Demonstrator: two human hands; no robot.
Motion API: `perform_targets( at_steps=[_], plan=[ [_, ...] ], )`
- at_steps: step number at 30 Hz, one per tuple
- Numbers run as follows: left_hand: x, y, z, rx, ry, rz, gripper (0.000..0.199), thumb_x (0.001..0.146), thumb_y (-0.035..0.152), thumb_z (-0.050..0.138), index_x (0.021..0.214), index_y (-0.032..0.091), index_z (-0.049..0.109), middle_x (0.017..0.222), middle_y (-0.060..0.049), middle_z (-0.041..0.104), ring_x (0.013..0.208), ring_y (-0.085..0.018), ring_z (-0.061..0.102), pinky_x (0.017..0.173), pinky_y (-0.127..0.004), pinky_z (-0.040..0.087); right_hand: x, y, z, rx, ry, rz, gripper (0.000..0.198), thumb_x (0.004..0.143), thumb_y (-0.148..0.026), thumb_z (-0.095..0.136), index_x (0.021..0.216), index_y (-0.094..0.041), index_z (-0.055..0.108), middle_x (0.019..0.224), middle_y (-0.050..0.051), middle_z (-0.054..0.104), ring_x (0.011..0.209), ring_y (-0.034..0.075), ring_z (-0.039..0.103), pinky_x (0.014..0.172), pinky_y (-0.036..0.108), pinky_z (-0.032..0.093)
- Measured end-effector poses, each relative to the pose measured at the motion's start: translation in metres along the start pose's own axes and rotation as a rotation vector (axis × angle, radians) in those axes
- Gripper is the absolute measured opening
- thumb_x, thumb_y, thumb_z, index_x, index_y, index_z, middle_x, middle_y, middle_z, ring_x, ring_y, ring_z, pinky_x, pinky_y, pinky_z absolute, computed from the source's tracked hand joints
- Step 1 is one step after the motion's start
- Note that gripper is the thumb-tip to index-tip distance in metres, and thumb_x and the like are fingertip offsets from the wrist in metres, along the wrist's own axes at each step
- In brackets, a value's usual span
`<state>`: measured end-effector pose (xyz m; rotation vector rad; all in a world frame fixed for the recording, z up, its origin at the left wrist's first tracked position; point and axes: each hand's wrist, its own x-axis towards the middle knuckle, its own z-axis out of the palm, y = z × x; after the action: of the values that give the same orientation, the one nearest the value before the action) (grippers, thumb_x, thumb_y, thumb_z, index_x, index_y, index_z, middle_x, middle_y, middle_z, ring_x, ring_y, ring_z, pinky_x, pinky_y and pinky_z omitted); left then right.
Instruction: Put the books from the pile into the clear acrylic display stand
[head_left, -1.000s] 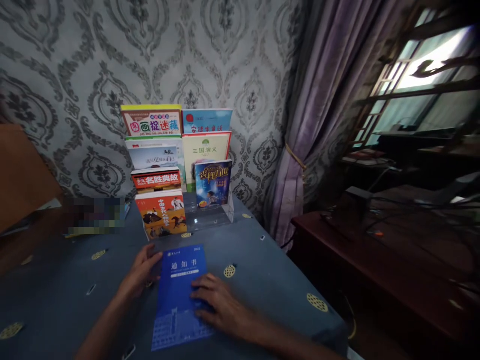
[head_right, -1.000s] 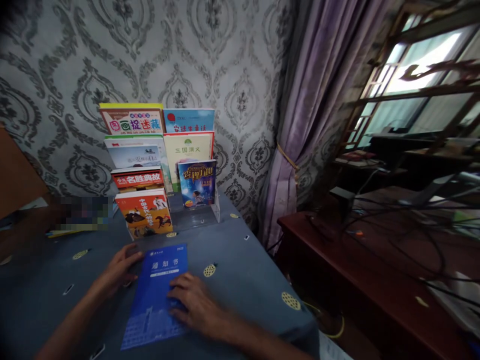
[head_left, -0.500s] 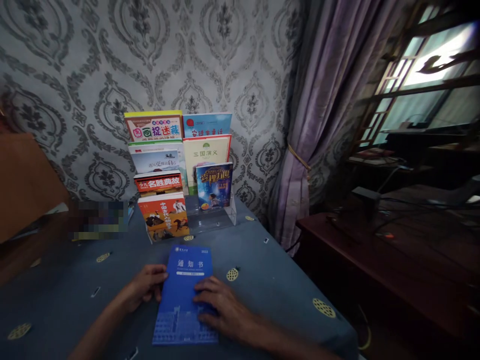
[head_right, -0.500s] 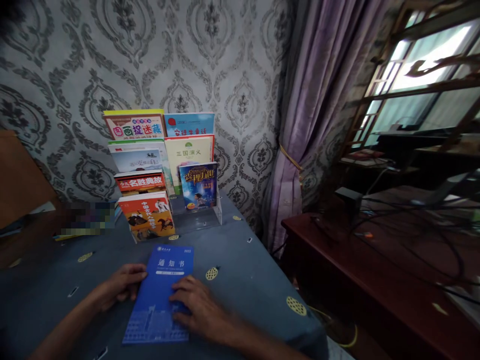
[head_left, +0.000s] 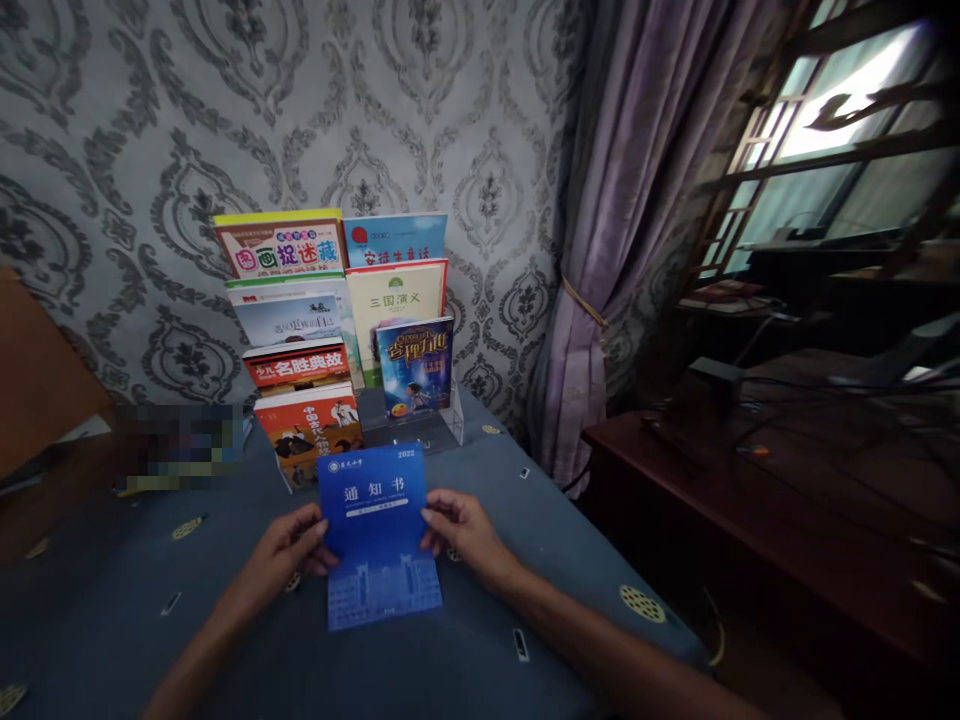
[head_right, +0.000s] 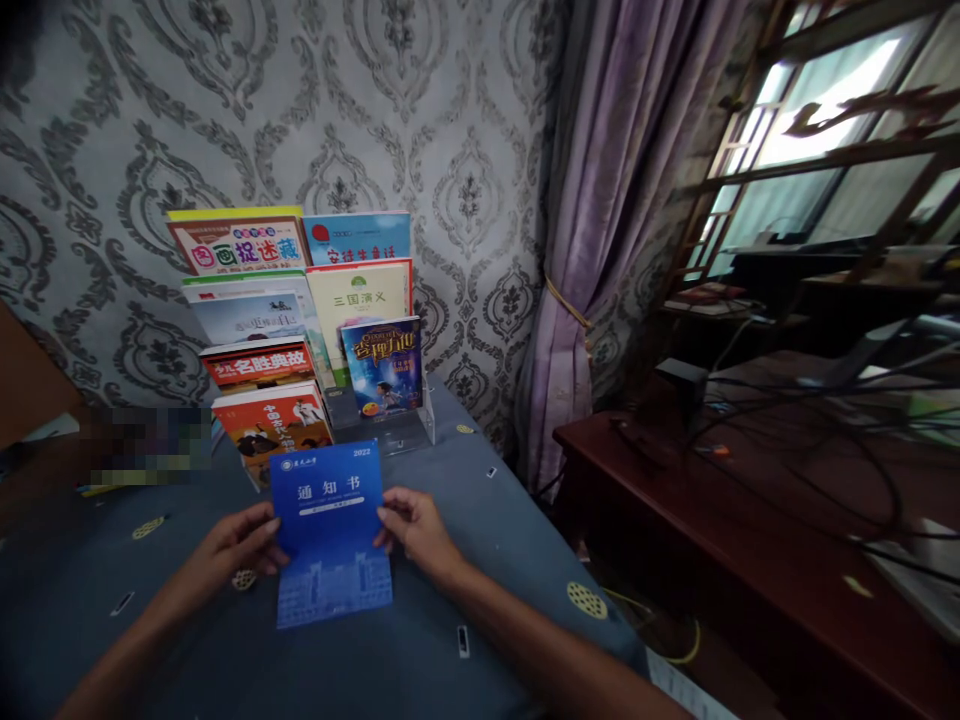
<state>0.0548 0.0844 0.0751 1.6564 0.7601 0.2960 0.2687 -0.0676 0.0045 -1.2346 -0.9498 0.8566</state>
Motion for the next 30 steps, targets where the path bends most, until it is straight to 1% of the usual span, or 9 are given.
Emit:
perform_targets(
  at_steps=[2, 4, 6, 8, 11, 14, 19, 25, 30],
  plan=[
    [0.002, 0.001, 0.003, 0.017, 0.057, 0.125, 0.062, 0.056, 0.077, 0.076, 0.074, 0.02, 0.061, 0.069, -0.002, 0.064, 0.071, -0.02, 0.065, 0.067, -0.03, 0.052, 0.003, -0.015, -0.003, -0.029, 0.024, -0.12, 0.042, 0.082, -0.06, 0.067, 0.09, -0.02, 0.063, 0.072, 0.0, 0.066, 0.067, 0.016, 0.064, 0.068, 0.03, 0.052],
    [0.004, 0.003, 0.006, 0.042, 0.125, 0.257, 0.058, 0.067, 0.076, 0.07, 0.078, 0.02, 0.062, 0.073, -0.003, 0.066, 0.075, -0.02, 0.064, 0.073, -0.03, 0.052, 0.004, -0.03, -0.006, -0.126, 0.052, -0.27, 0.033, 0.089, -0.053, 0.062, 0.088, -0.02, 0.064, 0.081, 0.003, 0.067, 0.078, 0.018, 0.065, 0.077, 0.032, 0.051],
    [0.005, 0.005, 0.009, 0.071, 0.171, 0.36, 0.055, 0.075, 0.075, 0.064, 0.081, 0.02, 0.063, 0.075, -0.002, 0.066, 0.077, -0.02, 0.063, 0.075, -0.03, 0.051, 0.003, -0.039, -0.008, -0.266, 0.083, -0.419, 0.026, 0.094, -0.044, 0.058, 0.085, -0.02, 0.064, 0.085, 0.004, 0.065, 0.082, 0.018, 0.062, 0.079, 0.032, 0.049],
    [0.007, 0.004, 0.013, 0.097, 0.171, 0.418, 0.054, 0.078, 0.074, 0.061, 0.078, 0.02, 0.063, 0.072, -0.002, 0.065, 0.073, -0.019, 0.061, 0.071, -0.029, 0.051, 0.001, -0.04, -0.01, -0.375, 0.097, -0.505, 0.022, 0.095, -0.037, 0.055, 0.082, -0.021, 0.063, 0.083, 0.003, 0.062, 0.08, 0.018, 0.059, 0.075, 0.031, 0.047],
    [0.011, -0.001, 0.018, 0.132, 0.162, 0.439, 0.052, 0.082, 0.071, 0.058, 0.075, 0.02, 0.063, 0.066, -0.001, 0.063, 0.067, -0.018, 0.06, 0.066, -0.028, 0.049, -0.002, -0.033, -0.012, -0.41, 0.094, -0.479, 0.024, 0.097, -0.033, 0.05, 0.078, -0.021, 0.059, 0.077, 0.001, 0.059, 0.075, 0.017, 0.057, 0.071, 0.029, 0.045],
    [0.015, -0.004, 0.019, 0.164, 0.205, 0.442, 0.045, 0.085, 0.064, 0.057, 0.076, 0.02, 0.062, 0.066, -0.001, 0.064, 0.067, -0.018, 0.061, 0.067, -0.028, 0.049, -0.003, -0.03, -0.012, -0.389, 0.092, -0.425, 0.024, 0.098, -0.034, 0.049, 0.079, -0.021, 0.059, 0.078, 0.001, 0.06, 0.076, 0.017, 0.059, 0.072, 0.029, 0.045],
    [0.022, 0.011, 0.023, 0.185, 0.306, 0.489, 0.038, 0.085, 0.058, 0.057, 0.08, 0.021, 0.061, 0.067, -0.001, 0.066, 0.068, -0.019, 0.063, 0.067, -0.028, 0.05, 0.007, -0.038, -0.013, -0.325, 0.141, -0.4, 0.023, 0.098, -0.039, 0.05, 0.085, -0.022, 0.057, 0.077, 0.0, 0.061, 0.076, 0.017, 0.063, 0.071, 0.028, 0.046],
    [0.037, 0.032, 0.043, 0.245, 0.401, 0.563, 0.034, 0.087, 0.054, 0.051, 0.083, 0.021, 0.06, 0.069, 0.0, 0.066, 0.071, -0.02, 0.066, 0.067, -0.029, 0.049, 0.038, -0.039, -0.029, -0.34, 0.298, -0.445, 0.025, 0.097, -0.045, 0.05, 0.09, -0.022, 0.058, 0.074, 0.0, 0.062, 0.072, 0.018, 0.063, 0.068, 0.029, 0.047],
    [0.056, 0.048, 0.055, 0.253, 0.453, 0.623, 0.031, 0.09, 0.05, 0.049, 0.089, 0.021, 0.059, 0.068, 0.0, 0.067, 0.071, -0.021, 0.067, 0.069, -0.031, 0.049, 0.062, -0.054, -0.044, -0.348, 0.395, -0.554, 0.025, 0.095, -0.046, 0.05, 0.093, -0.022, 0.059, 0.076, 0.0, 0.06, 0.07, 0.018, 0.062, 0.068, 0.03, 0.05]
  ],
)
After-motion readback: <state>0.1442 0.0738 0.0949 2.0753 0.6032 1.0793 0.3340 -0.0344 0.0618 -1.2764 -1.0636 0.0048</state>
